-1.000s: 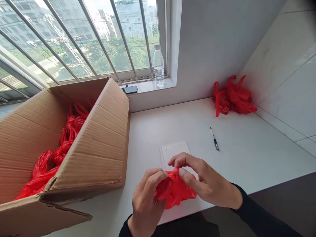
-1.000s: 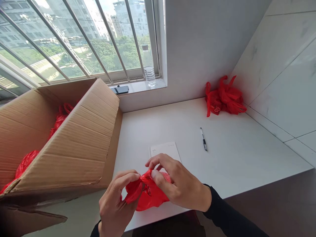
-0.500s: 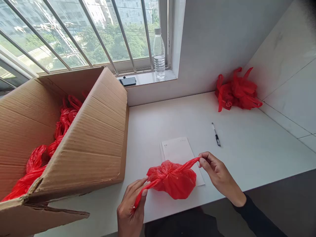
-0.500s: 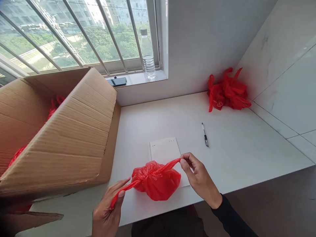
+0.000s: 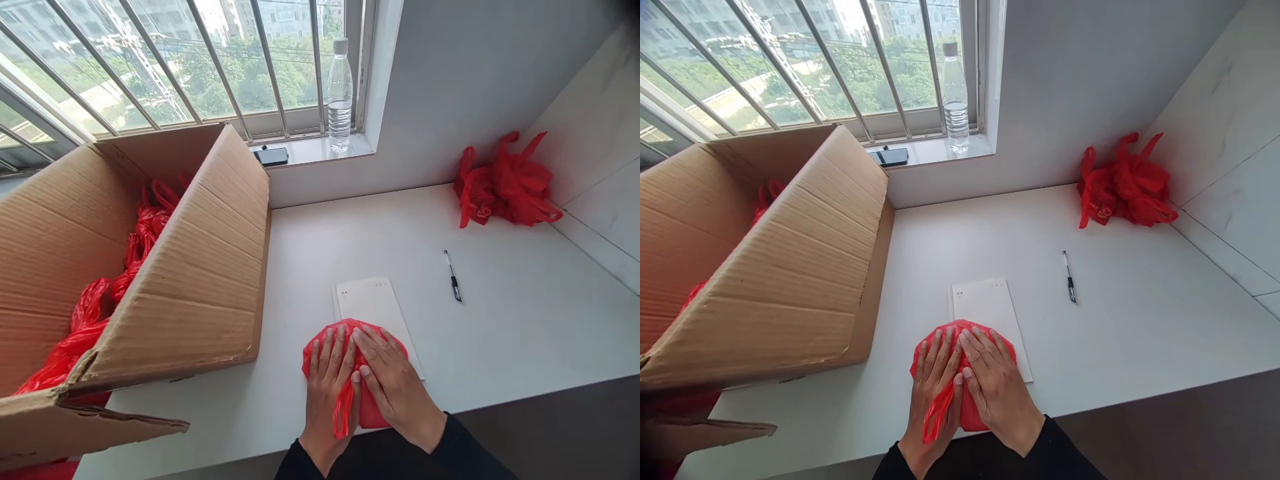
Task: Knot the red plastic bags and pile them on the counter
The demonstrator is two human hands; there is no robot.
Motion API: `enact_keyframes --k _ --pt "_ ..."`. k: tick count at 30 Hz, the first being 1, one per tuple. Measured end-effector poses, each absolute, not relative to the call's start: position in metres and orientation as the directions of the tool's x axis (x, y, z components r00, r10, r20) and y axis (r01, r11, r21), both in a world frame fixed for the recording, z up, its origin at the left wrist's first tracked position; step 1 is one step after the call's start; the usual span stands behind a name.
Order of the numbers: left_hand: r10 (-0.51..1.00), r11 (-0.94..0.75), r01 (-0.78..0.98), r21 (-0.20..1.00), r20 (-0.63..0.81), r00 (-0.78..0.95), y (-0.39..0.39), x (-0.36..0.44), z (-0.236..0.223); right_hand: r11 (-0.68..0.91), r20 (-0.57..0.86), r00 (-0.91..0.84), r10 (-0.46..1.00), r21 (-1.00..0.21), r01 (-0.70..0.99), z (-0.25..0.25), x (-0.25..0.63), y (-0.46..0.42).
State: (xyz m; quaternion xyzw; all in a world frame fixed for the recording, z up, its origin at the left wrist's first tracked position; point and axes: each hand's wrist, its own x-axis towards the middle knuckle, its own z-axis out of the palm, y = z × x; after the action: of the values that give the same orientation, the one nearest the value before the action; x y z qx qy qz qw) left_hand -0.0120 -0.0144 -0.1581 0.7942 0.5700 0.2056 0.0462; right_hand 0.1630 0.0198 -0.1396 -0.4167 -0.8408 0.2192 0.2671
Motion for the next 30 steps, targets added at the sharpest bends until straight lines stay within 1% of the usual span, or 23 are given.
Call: enact_keyframes --k 2,5,11,13,16,21,23,25,26,28,30 --pt "0.931 -0.331 0.901 0.280 0.253 0.263 -0.016 -0.012 -0.164 0.570 0.264 -0.520 0.813 -0.543 0.616 -0.147 0.162 0.020" --pt "0.940 -0.311 0.915 0.258 0.225 0.256 -0.017 -0.010 -0.167 0.578 0.265 -0.523 0.810 -0.506 0.640 -0.152 0.161 0.021" --pt "0.949 -0.274 0.932 0.239 0.227 0.221 -0.019 -0.006 -0.174 0.604 0.294 -0.528 0.797 -0.385 0.697 -0.165 0.161 0.021" --pt "0.952 -0.267 0.932 0.245 0.219 0.215 -0.020 -0.005 -0.177 0.609 0.298 -0.531 0.793 -0.370 0.702 -0.169 0.161 0.021" --pt "0.954 -0.263 0.930 0.257 0.210 0.212 -0.020 -0.004 -0.180 0.605 0.297 -0.528 0.796 -0.384 0.698 -0.174 0.163 0.020" --pt "0.959 -0.261 0.921 0.289 0.189 0.212 -0.018 -0.004 -0.176 0.584 0.282 -0.513 0.810 -0.457 0.671 -0.175 0.162 0.021" --pt "0.961 -0.254 0.924 0.287 0.182 0.208 -0.020 -0.003 -0.169 0.565 0.268 -0.507 0.820 -0.529 0.634 -0.172 0.163 0.021" --pt "0.969 -0.219 0.935 0.279 0.178 0.174 -0.026 -0.001 -0.162 0.524 0.263 -0.475 0.839 -0.625 0.579 -0.169 0.169 0.018" --pt "0.973 -0.195 0.939 0.282 0.178 0.148 -0.029 0.000 -0.160 0.488 0.261 -0.439 0.860 -0.675 0.553 -0.168 0.175 0.016" --pt "0.966 -0.177 0.935 0.306 0.234 0.106 -0.035 -0.001 -0.163 0.369 0.226 -0.316 0.922 -0.763 0.531 -0.172 0.190 0.015" --pt "0.920 -0.239 0.921 0.306 0.375 0.114 -0.036 -0.006 -0.172 0.145 0.085 -0.133 0.987 -0.821 0.552 -0.182 0.208 0.019"
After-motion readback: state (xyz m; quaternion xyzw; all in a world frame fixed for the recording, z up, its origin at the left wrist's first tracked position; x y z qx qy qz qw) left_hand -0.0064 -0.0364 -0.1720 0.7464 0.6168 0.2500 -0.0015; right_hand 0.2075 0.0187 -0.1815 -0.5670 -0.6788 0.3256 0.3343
